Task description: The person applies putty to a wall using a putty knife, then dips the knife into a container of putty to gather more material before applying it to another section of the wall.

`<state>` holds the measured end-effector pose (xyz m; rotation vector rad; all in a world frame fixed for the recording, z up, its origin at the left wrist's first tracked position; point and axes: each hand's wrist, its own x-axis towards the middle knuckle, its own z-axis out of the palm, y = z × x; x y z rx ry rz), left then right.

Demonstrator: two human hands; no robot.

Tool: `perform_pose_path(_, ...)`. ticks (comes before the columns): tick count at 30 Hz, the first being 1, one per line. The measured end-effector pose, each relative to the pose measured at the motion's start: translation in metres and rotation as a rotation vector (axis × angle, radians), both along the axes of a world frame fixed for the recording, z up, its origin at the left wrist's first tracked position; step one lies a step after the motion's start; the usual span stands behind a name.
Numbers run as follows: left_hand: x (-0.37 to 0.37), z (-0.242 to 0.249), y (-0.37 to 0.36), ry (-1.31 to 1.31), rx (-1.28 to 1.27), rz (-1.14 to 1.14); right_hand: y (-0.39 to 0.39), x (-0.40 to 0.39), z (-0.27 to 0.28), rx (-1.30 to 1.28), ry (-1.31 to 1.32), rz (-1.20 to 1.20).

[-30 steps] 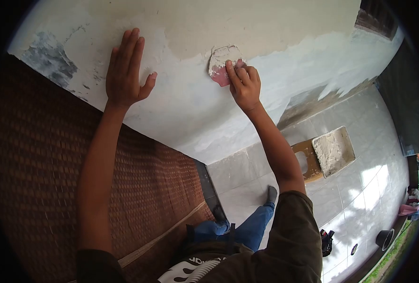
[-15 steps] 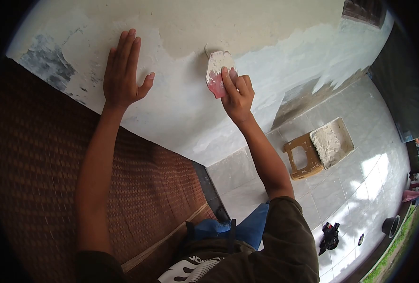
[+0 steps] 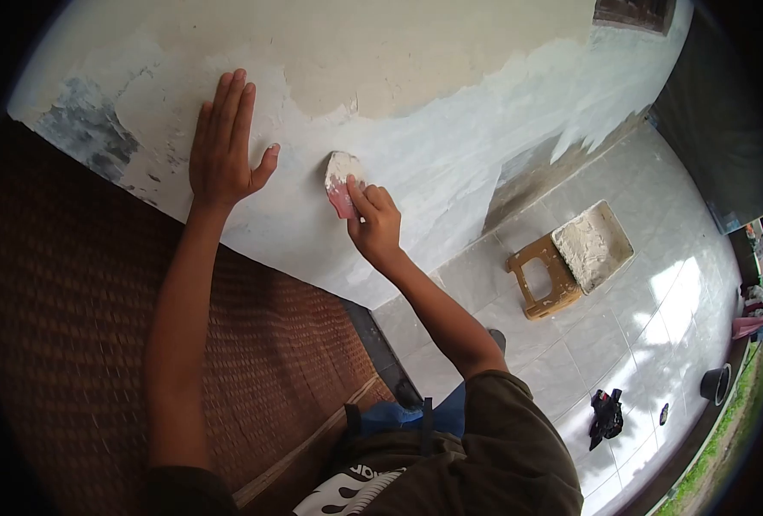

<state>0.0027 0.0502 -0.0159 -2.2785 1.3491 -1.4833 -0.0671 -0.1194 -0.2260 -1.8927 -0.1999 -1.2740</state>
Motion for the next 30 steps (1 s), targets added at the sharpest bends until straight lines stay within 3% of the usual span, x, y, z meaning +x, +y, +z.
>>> perform_pose_path(2,-0.001,-0.001,-0.001,0.009,0.005,0.001,0.012,-0.03,0.008,0.358,0.152,0.375)
perform_pose_path(4,-0.001,-0.001,0.0,0.019,0.011,0.019,0.004,-0.031,0.023,0.62,0.112,0.515)
perform_pose_path(8,-0.001,0.0,0.0,0.026,0.011,0.02,-0.05,-0.01,0.069,0.391,-0.091,-0.007)
perform_pose_path(14,-0.003,0.001,0.0,0.035,0.044,0.029,-0.063,0.037,0.069,0.135,-0.099,-0.32)
perform_pose_path(20,-0.003,0.001,-0.001,0.031,0.042,0.026,-0.036,0.055,0.047,0.01,-0.052,-0.414)
perform_pose_path(24,-0.003,0.001,-0.001,0.034,0.038,0.037,0.0,0.035,0.034,0.057,0.018,-0.305)
perform_pose_path(27,-0.003,0.001,-0.001,0.037,0.035,0.053,0.017,0.003,0.038,0.271,0.06,-0.009)
perform_pose_path(30,-0.003,0.001,-0.002,0.038,0.04,0.057,-0.003,0.002,0.06,0.29,-0.047,-0.046)
